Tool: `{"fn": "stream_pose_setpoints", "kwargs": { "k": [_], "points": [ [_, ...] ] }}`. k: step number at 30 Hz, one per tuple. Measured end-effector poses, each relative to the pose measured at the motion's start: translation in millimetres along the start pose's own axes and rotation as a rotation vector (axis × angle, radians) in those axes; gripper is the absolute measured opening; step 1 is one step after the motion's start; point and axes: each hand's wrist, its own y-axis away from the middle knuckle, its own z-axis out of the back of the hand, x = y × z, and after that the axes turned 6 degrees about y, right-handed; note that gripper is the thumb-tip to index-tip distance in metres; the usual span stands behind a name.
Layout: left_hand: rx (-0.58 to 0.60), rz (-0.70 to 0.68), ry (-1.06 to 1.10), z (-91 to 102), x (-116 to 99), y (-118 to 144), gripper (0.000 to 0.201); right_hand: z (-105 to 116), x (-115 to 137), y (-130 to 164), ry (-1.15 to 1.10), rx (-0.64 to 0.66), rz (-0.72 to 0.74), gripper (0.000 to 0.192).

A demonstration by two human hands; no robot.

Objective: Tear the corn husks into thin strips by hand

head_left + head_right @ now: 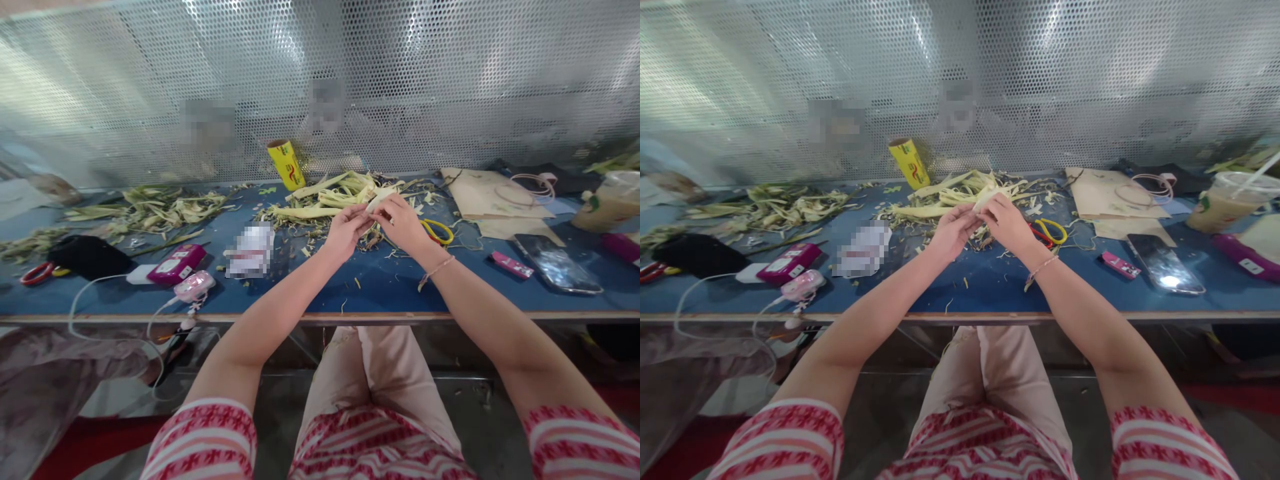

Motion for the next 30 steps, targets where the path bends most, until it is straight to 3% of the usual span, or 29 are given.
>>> {"fn": "stream_pose_setpoints", "kwargs": {
  "k": [5,14,20,24,27,30],
  "points": [
    [0.016,-0.011,-0.041,0.0,1,1,0.024,-2,1,-1,-0.102,-0.022,-0.088,0.013],
    [0.006,-0.022,0.014,-1.1,1,0,0.022,-1,3,-5,-0.295,0.017,-0.34,0.008],
    [-0.019,-0.014,-0.011,-0.2,3,0,0.024,0,7,-4,-0.796,0.155,-0.717,0.019],
    [-0.039,-0.015,-0.031,-0.1,4,-1,0.023,1,9,-5,-0.954,0.219,-0.864,0.021],
    [-0.055,0.0,-0.029,0.5,4,-2,0.019,-1,10,-5,-0.916,0.212,-0.854,0.02],
    [-0.121,-0.003,0.006,2.8,3,-5,0.019,-5,11,-3,-0.657,0.094,-0.656,0.019]
  ]
}}
